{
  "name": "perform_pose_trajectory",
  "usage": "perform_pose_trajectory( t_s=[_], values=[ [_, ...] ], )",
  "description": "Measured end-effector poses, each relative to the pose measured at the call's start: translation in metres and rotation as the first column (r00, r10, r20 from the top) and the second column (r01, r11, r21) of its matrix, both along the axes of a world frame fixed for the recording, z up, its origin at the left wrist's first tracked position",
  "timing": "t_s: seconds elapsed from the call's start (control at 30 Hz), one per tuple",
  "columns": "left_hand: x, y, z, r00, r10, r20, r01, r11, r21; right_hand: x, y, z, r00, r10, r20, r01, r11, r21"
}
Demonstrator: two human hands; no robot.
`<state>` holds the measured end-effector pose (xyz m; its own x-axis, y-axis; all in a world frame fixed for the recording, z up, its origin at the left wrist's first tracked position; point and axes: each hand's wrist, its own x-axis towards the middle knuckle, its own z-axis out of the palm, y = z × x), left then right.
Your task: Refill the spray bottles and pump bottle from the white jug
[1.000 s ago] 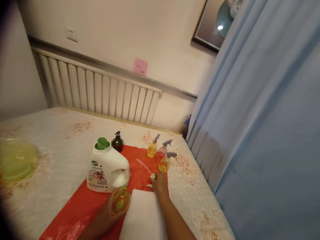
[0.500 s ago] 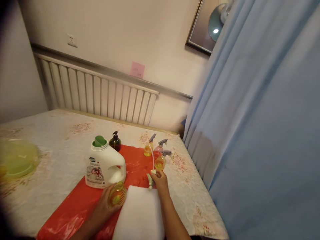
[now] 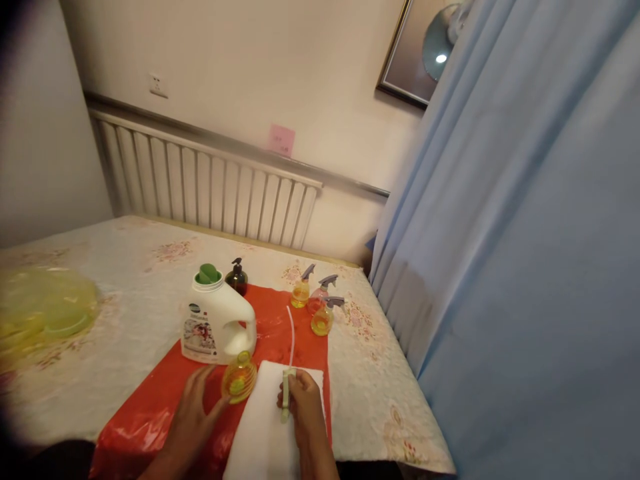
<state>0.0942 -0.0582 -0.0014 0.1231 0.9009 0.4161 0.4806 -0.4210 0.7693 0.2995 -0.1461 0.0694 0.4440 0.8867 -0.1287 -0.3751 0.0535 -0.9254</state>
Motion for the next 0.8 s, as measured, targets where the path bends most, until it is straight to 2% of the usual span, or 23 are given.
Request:
perform_pose_trajectory(
  t_s=[0.1,0.2,0.3,0.4,0.53,0.7,0.8],
  values=[
    [-0.001,-0.031,0.002,0.978,-0.207,-0.008,0.207,0.978,-0.027,-0.013,-0.007,0.003,0.999,0.003,-0.046,-0.003,1.000,0.005],
    [0.007,-0.058,0.006,0.909,-0.415,-0.033,0.414,0.910,-0.028,-0.028,-0.014,0.005,0.993,0.001,-0.115,0.000,1.000,0.011],
    [0.018,-0.073,0.016,0.861,-0.504,-0.068,0.507,0.861,0.041,-0.042,-0.021,0.006,0.986,0.015,-0.168,-0.007,0.999,0.046],
    [0.026,-0.078,0.031,0.832,-0.539,-0.131,0.553,0.824,0.122,-0.051,-0.028,0.005,0.981,0.027,-0.194,-0.011,0.996,0.084],
    [0.029,-0.080,0.045,0.835,-0.524,-0.166,0.548,0.820,0.167,-0.057,-0.034,0.002,0.960,0.027,-0.278,-0.003,0.996,0.085],
    [0.028,-0.083,0.042,0.868,-0.425,-0.257,0.484,0.841,0.243,-0.062,-0.037,0.006,0.966,0.040,-0.257,-0.022,0.997,0.074],
    [0.027,-0.084,0.043,0.857,-0.444,-0.261,0.494,0.852,0.172,-0.064,-0.040,0.011,0.986,0.029,-0.164,-0.025,0.999,0.025]
  ],
)
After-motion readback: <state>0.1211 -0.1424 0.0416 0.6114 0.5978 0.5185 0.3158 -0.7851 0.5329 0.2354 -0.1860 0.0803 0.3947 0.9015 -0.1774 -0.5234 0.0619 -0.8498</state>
